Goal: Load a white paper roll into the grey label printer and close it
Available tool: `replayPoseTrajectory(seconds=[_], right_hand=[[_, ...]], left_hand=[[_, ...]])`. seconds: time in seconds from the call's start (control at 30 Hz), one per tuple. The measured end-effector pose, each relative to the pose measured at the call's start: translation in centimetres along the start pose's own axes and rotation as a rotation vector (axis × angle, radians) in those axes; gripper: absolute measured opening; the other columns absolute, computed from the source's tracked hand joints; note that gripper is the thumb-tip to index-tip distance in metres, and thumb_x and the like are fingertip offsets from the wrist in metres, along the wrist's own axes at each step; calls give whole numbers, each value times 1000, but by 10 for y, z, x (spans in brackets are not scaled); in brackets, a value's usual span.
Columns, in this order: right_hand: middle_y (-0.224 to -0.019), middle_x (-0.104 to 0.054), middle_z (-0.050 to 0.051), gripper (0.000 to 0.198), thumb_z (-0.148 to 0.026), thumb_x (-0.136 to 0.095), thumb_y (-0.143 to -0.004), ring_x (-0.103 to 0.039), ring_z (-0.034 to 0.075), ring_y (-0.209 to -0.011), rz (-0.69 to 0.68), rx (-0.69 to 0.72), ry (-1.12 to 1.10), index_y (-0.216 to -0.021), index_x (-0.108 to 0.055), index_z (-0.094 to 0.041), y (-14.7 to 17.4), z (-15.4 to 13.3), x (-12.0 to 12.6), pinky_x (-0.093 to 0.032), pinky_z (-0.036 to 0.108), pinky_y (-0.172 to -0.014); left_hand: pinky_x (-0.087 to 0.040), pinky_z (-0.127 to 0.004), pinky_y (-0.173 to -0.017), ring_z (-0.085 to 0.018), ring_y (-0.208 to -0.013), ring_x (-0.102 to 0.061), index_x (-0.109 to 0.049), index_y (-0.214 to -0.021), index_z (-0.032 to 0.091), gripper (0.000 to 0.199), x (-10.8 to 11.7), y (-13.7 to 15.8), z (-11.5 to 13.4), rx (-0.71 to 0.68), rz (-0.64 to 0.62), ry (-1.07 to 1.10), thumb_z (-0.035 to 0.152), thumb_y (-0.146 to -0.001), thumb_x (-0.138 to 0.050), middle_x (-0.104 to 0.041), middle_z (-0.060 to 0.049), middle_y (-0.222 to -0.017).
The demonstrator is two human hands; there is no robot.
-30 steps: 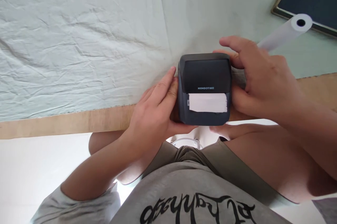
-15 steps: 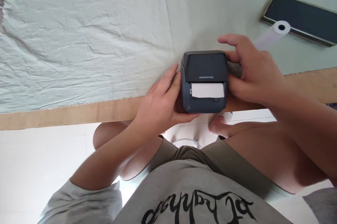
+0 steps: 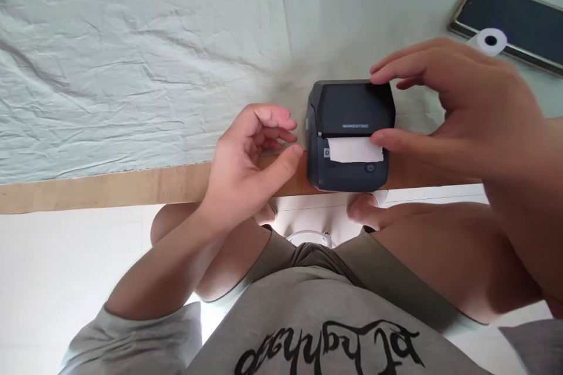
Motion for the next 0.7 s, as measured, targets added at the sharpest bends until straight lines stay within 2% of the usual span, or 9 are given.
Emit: replayPoseTrajectory(seconds=[0.2, 0.3, 0.37, 0.4, 0.47, 0.5, 0.57, 0.63, 0.7], right_hand=[[-135, -75, 1, 45, -74, -67, -109, -74, 15, -121, 93, -37, 41, -132, -80, -38, -6, -20, 17, -61, 43, -105], [-110, -70, 2, 54, -81, -61, -110, -68, 13, -102, 119, -120, 45, -125, -82, -34, -10, -12, 16, -55, 44, -95], [-95, -64, 2, 53, -79, -58, -113, -63, 11, -89, 146, -125, 4, -124, -81, -32, -11, -8, 14, -50, 42, -90], [-92, -63, 1, 50, -76, -58, -115, -60, 10, -86, 162, -117, -17, -126, -79, -32, -12, -8, 13, -48, 41, -88], [-93, -64, 2, 46, -73, -57, -116, -60, 10, -86, 186, -149, -60, -130, -77, -33, -12, -12, 15, -44, 40, -85], [-94, -65, 2, 48, -75, -57, -116, -62, 10, -87, 191, -205, -88, -132, -77, -34, -11, -14, 16, -43, 39, -82], [-92, -66, 2, 57, -82, -56, -113, -69, 12, -88, 163, -357, -120, -140, -75, -36, -9, -16, 18, -43, 37, -76], [-90, -68, 1, 68, -88, -48, -114, -75, 12, -87, 104, -446, -91, -150, -70, -35, -8, -18, 18, -50, 36, -75], [-93, -69, 1, 78, -92, -43, -112, -78, 13, -88, 110, -444, -78, -155, -67, -31, -10, -15, 17, -58, 37, -80]], left_hand=[[-71, -34, -80, -18, -94, -80, -72, -111, 27, 17, 5, -8, 3, 22, 15, 38, 20, -102, -84, -80, -2, -109], [-51, -29, -56, -14, -73, -63, -64, -97, 27, 23, 5, -11, 5, -25, 47, -15, 28, -106, -86, -66, 3, -87], [-40, -31, -53, -13, -67, -52, -57, -87, 26, 39, 4, -13, 11, -110, 56, -33, 38, -111, -85, -56, 3, -78], [-37, -31, -52, -12, -65, -49, -54, -82, 25, 48, 4, -12, 17, -213, 64, -13, 43, -115, -83, -53, 3, -74], [-50, -34, -62, -16, -75, -64, -51, -68, 23, 63, -1, -12, 21, -202, 11, -17, 44, -124, -72, -52, 2, -65], [-49, -32, -58, -14, -73, -69, -54, -65, 23, 64, -2, -12, 25, -228, -2, 12, 41, -125, -69, -50, 3, -59], [-49, -30, -54, -12, -64, -73, -49, -60, 22, 69, -1, -10, 29, -265, 51, 69, 26, -126, -65, -43, 5, -49], [-47, -28, -50, -11, -59, -74, -48, -59, 21, 66, -1, -9, 31, -268, 68, 96, 13, -122, -66, -47, 6, -48], [-45, -27, -47, -12, -61, -78, -47, -58, 20, 63, -1, -9, 29, -243, 52, 92, 6, -116, -67, -55, 6, -52]])
Point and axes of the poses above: each hand's wrist, its own y-axis away from the middle knuckle, its own x-axis out of the back of the hand, z = x × y, the point moved 5 cm from there along -y, towards the middle knuckle
